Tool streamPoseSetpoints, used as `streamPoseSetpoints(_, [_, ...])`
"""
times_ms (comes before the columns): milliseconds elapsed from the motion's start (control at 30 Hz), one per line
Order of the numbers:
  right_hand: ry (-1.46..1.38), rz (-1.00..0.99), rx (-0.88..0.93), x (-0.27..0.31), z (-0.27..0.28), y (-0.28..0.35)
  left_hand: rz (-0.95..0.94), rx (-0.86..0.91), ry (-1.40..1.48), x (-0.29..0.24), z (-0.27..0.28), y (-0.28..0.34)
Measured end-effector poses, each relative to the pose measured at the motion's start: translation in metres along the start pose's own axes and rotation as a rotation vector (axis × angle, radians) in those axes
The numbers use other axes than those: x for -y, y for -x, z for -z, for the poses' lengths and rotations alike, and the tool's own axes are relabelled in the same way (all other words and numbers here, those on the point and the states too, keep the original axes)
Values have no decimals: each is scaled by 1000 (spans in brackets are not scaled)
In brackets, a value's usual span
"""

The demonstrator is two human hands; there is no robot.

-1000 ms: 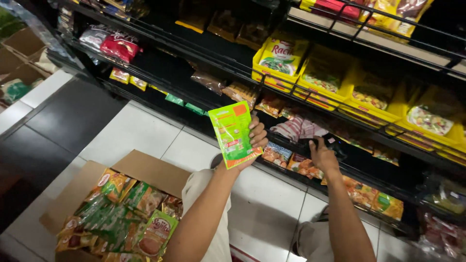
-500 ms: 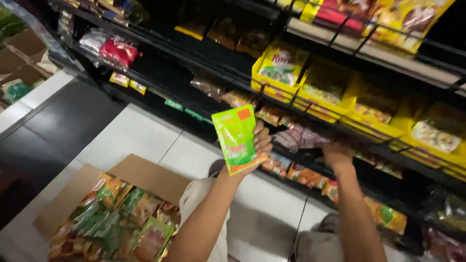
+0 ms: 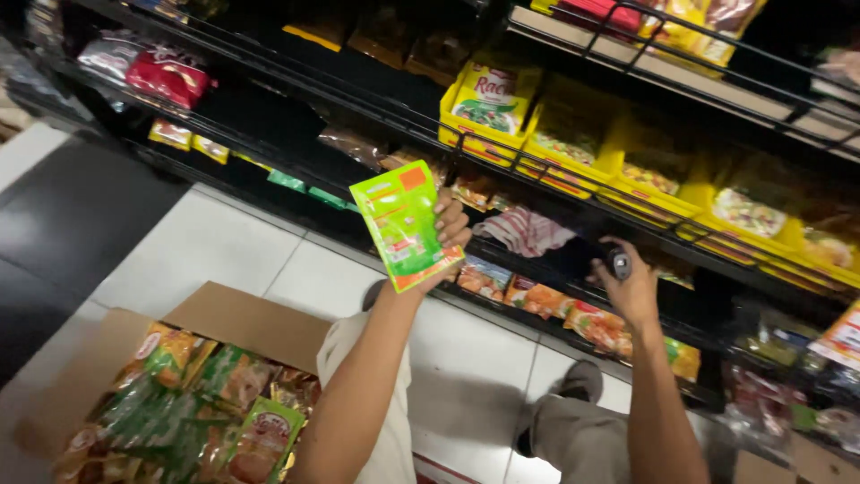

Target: Scan and place seasoning packets onto retail shelves from a cardboard box.

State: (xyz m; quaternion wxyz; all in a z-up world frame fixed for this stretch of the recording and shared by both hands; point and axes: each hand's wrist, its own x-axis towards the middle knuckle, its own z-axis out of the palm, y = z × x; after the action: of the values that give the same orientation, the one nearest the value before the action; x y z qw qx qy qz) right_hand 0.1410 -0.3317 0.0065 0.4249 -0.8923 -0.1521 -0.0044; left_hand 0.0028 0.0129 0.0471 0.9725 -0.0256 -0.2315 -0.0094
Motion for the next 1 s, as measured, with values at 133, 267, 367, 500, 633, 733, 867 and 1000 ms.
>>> streamPoseSetpoints(133, [-276,0,73,53,6,57,2,18,-2,-1,-9,5])
streamPoseSetpoints(267, [-770,-15,303,60,3,110,18,16,-21,4,-22,6])
streamPoseSetpoints(367, [-1017,-41,373,77,-16,143,31,30,-54,6,-17,1])
streamPoseSetpoints(500, [-1105,-52,355,111,-36,166,70,38,-114,10,-14,0])
streamPoseSetpoints(633, [-1095,139,422,137,-39,179,128,54,-167,9,19,-6])
streamPoseSetpoints(733, [-971,53,387,123,-54,187,168,102,-221,9,50,-14])
streamPoseSetpoints(867, [-739,-206,354,130,-62,192,200,207,-264,11,63,-19])
streamPoseSetpoints(1000, [-721,-150,407,125,-61,193,191,169,-318,17,52,-13])
